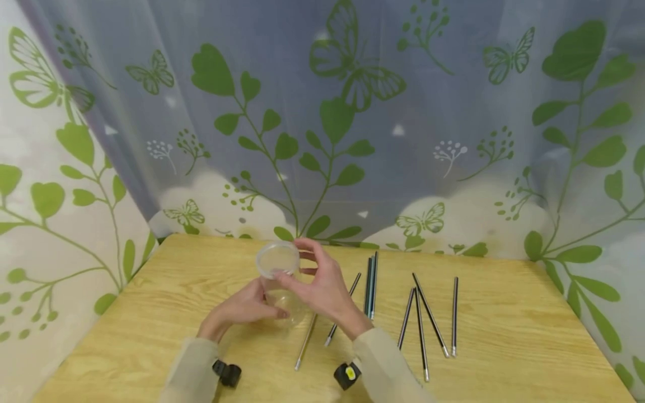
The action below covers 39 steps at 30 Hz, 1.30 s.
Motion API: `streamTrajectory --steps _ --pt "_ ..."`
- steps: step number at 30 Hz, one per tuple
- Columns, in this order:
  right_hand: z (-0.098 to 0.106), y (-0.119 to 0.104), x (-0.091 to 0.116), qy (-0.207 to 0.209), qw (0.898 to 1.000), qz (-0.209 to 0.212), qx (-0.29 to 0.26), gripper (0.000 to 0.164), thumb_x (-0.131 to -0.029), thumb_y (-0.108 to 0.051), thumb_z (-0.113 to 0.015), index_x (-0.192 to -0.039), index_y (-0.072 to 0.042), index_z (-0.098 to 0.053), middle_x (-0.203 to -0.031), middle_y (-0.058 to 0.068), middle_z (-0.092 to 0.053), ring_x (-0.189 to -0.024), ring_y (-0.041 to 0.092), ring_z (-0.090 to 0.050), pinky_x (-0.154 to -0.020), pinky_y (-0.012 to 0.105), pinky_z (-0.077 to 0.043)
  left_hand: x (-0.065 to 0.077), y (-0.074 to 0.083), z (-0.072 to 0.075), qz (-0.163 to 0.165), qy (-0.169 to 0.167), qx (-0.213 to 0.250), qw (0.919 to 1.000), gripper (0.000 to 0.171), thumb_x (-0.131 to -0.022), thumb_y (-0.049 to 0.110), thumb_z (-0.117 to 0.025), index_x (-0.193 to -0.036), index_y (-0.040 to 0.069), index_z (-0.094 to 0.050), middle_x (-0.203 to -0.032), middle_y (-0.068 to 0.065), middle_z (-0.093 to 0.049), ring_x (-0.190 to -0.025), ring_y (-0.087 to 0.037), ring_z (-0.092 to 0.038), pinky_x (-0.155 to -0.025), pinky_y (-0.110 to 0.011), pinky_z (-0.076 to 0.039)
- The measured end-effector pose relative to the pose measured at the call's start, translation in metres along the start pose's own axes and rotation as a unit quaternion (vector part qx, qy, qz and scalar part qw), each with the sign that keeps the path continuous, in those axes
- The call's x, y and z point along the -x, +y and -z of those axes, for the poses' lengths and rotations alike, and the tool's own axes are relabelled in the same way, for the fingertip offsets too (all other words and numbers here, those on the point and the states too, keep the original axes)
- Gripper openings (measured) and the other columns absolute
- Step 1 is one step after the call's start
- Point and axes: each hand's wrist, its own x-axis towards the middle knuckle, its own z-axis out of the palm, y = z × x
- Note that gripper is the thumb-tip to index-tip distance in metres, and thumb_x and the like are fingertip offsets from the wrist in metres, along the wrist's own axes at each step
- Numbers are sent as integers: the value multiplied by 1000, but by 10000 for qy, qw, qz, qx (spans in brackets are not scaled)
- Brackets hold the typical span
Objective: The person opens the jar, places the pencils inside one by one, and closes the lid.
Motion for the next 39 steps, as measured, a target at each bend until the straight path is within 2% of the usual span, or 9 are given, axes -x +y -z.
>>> streamTrajectory --steps 1,5,7,11,13,17,24,30,39 --pt "-1 0 0 46 9999 -98 2 65 -87 -18 -83 -143 -9 -50 -138 9 -61 -126 31 -61 -97 47 -60 0 0 0 -24 -14 -9 10000 71 -81 16 -82 -147 15 -55 -155 -15 -47 -68 -15 -44 -52 -21 -39" --pt "-2 1 0 132 9994 -329 57 61 -86 -21 -84 -139 -14 -54 -131 6 -64 -122 26 -62 -97 45 -60 -1 0 1 -115 -48 12 9999 71 -82 17 -82 -148 16 -54 -157 -11 -45 -101 -23 -53 -62 -24 -45" --pt "-2 1 -1 91 9993 -341 107 58 -87 -21 -83 -139 -17 -56 -131 6 -64 -121 26 -63 -95 45 -60 0 0 1 -124 -35 28 9999 71 -82 17 -82 -148 16 -54 -158 -12 -45 -124 -27 -46 -78 -30 -49" --pt "0 1 -1 -82 9996 -243 140 58 -93 -16 -76 -146 -16 -54 -135 10 -63 -121 30 -63 -95 44 -60 0 0 0 -126 -3 30 9999 73 -81 17 -82 -148 15 -53 -158 -12 -44 -138 -30 -44 -106 -49 -46" --pt "1 2 -1 -148 9995 -244 100 59 -95 -15 -73 -149 -15 -50 -137 12 -62 -123 31 -62 -96 44 -60 -1 1 0 -146 -5 50 9999 74 -81 17 -82 -148 14 -52 -158 -12 -44 -138 -31 -44 -108 -51 -44" --pt "2 2 0 -147 9991 -386 -22 59 -95 -17 -73 -148 -14 -47 -138 12 -61 -126 31 -60 -98 43 -58 -3 2 -1 -124 45 74 9999 74 -80 18 -84 -147 12 -52 -157 -14 -45 -132 -32 -47 -99 -45 -49" --pt "0 -1 1 -46 9975 -702 -28 59 -91 -21 -79 -141 -14 -49 -136 9 -61 -127 30 -60 -98 47 -58 0 3 -4 82 500 266 9984 87 -77 25 -90 -151 20 -44 -155 -7 -50 -144 -34 -45 -115 -63 -41" --pt "-2 -2 1 -96 9973 -732 45 58 -91 -22 -79 -141 -15 -50 -135 7 -61 -126 31 -60 -96 42 -59 6 4 -4 206 933 122 9954 83 -75 32 -92 -147 23 -51 -147 -5 -59 -135 -31 -55 -109 -54 -51" --pt "0 0 3 -184 9989 -429 77 63 -95 -17 -74 -151 -10 -46 -139 15 -59 -125 37 -60 -94 40 -61 9 4 -3 196 885 249 9956 81 -79 27 -90 -148 18 -50 -148 -12 -57 -136 -37 -54 -108 -52 -52"
